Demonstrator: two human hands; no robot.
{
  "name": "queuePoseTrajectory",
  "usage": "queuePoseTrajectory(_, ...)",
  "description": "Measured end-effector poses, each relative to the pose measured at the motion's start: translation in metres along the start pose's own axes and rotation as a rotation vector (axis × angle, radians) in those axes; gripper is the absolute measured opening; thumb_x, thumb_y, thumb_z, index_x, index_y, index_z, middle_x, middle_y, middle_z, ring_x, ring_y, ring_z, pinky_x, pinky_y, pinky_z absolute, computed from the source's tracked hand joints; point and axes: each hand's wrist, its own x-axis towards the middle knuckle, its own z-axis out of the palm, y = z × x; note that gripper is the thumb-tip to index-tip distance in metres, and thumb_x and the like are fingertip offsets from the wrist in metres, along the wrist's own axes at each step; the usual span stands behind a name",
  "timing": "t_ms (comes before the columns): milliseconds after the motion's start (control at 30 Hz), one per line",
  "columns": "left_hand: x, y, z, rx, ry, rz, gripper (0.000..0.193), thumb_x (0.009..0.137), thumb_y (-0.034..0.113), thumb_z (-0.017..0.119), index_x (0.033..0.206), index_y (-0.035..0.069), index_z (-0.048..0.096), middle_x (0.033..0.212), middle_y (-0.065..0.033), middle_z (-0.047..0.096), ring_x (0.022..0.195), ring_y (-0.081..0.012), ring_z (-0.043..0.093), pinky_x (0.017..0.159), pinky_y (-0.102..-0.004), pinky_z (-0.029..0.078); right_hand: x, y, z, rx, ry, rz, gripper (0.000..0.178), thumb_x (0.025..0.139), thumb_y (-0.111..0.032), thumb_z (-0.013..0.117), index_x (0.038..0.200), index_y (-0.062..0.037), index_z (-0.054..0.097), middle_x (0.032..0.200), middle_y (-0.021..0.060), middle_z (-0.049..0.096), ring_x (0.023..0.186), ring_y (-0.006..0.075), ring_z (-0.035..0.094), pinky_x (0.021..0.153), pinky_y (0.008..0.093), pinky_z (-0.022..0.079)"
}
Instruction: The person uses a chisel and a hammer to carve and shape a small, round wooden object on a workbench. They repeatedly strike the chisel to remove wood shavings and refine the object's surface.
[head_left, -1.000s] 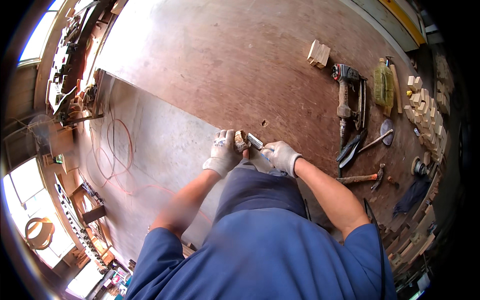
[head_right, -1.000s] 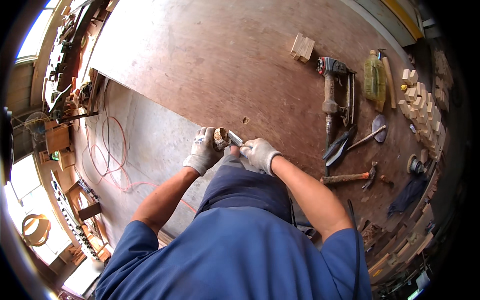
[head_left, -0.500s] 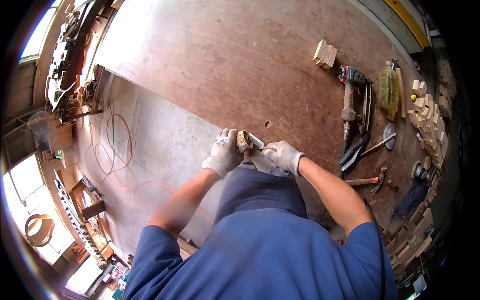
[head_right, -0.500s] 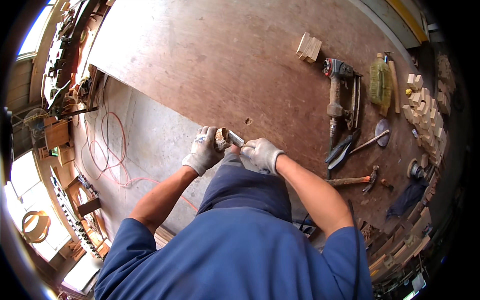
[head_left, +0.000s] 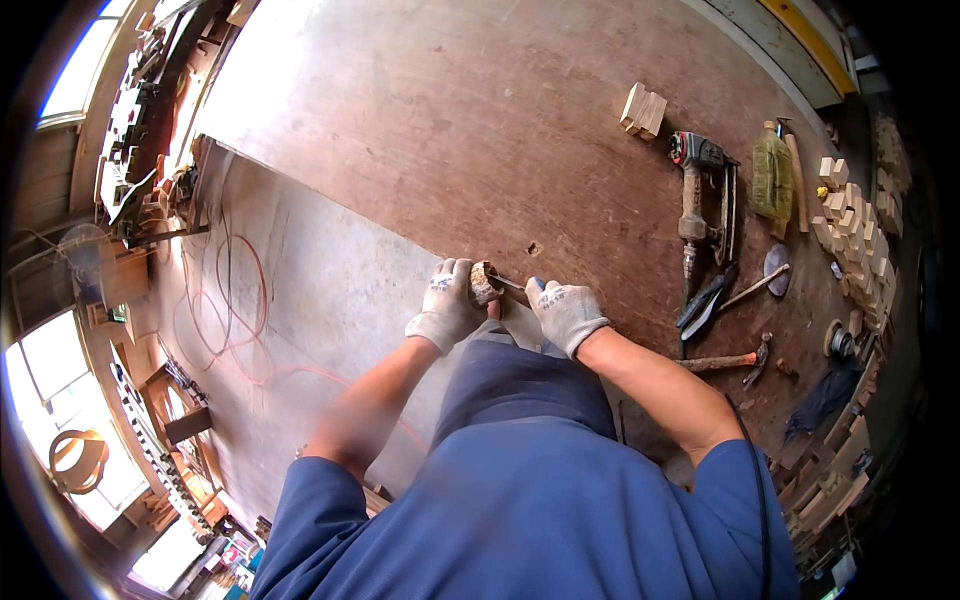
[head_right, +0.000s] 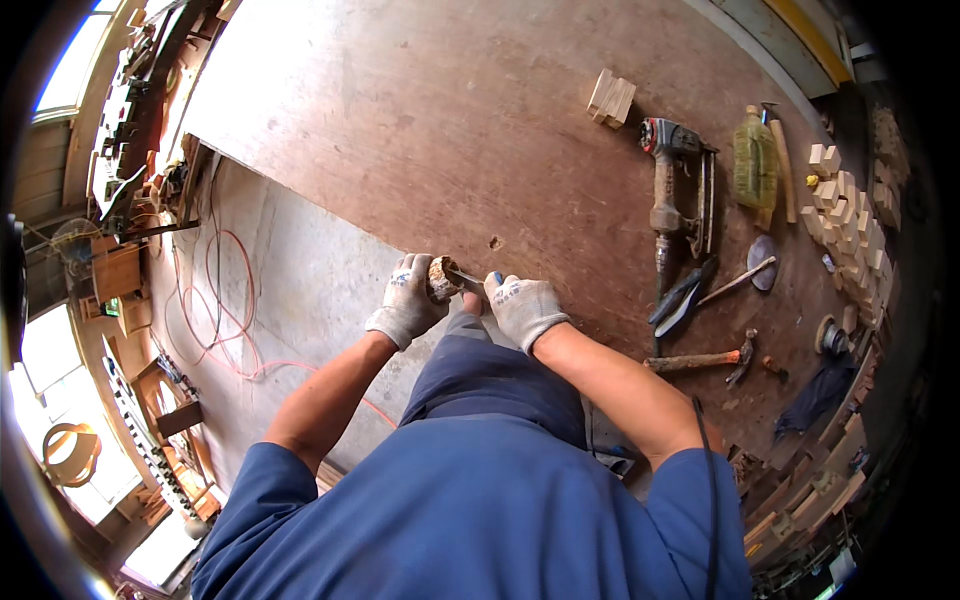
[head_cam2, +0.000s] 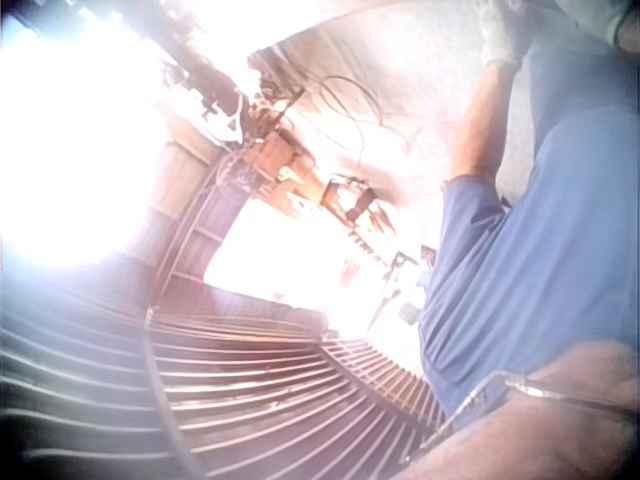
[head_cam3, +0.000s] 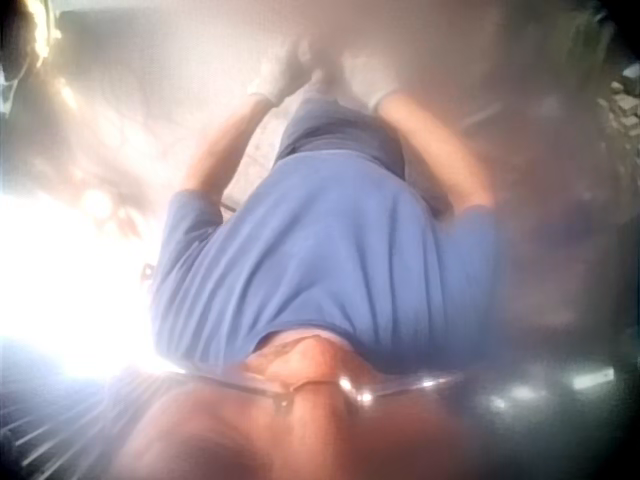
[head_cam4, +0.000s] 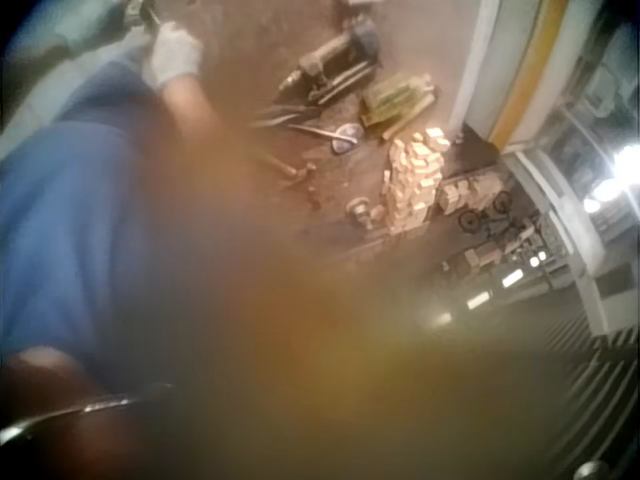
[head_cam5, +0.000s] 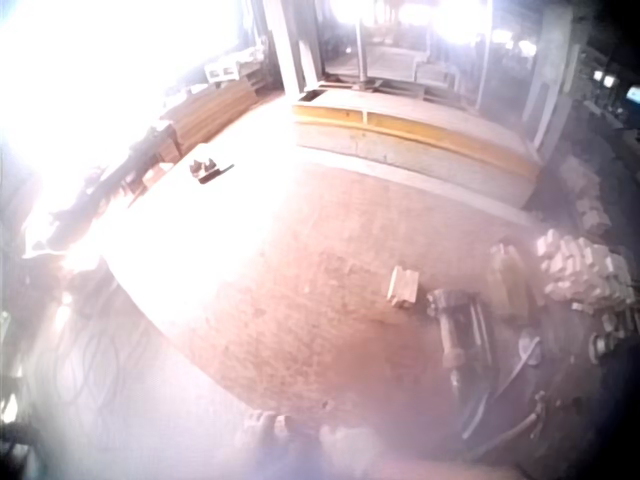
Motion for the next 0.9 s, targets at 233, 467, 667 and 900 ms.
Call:
queuePoseTrajectory(233,-0.002,0.003,-0.003,-0.036,0.001,-0.028,0.063,0.071,0.026,0.085,0.123,0.003,0.058,0.118,-0.0226,0.062,0.116,-0.0441,0.058,0.1,-0.0509,0.051,0.007,0.012,-0.008,0.612,-0.201,0.137,0.031,0.101,-0.035,0.06,0.109,-0.0077,0.074,0.1,0.0204,0.076,0.097,0.0389,0.073,0.087,0.0488,0.055)
queuePoseTrajectory(467,-0.017,0.026,-0.01,0.126,0.238,0.041,0.072,0.073,0.011,0.081,0.138,0.002,0.051,0.129,-0.0248,0.058,0.12,-0.047,0.055,0.103,-0.0542,0.049,0.01,0.008,-0.015,0.862,-0.345,0.266,0.033,0.105,-0.032,0.059,0.108,-0.0022,0.074,0.076,0.0096,0.067,0.069,0.0208,0.066,0.069,0.0392,0.053)
queuePoseTrajectory(667,-0.012,0.018,0.002,0.234,0.256,0.012,0.07,0.077,0.014,0.082,0.139,0.001,0.052,0.127,-0.0237,0.061,0.119,-0.0453,0.056,0.103,-0.055,0.049,0.007,0.002,-0.016,1.062,-0.398,0.381,0.034,0.107,-0.035,0.057,0.11,-0.0058,0.075,0.071,0.0041,0.062,0.058,0.0153,0.059,0.052,0.0352,0.049)
queuePoseTrajectory(900,-0.028,0.004,0.019,0.14,0.249,-0.045,0.055,0.081,0.025,0.087,0.125,0.005,0.059,0.114,-0.0202,0.065,0.106,-0.0442,0.06,0.092,-0.0537,0.052,-0.004,0.002,-0.021,1.196,-0.523,0.479,0.035,0.109,-0.036,0.053,0.112,-0.0081,0.074,0.067,0.0027,0.056,0.046,0.0128,0.047,0.039,0.0336,0.04)
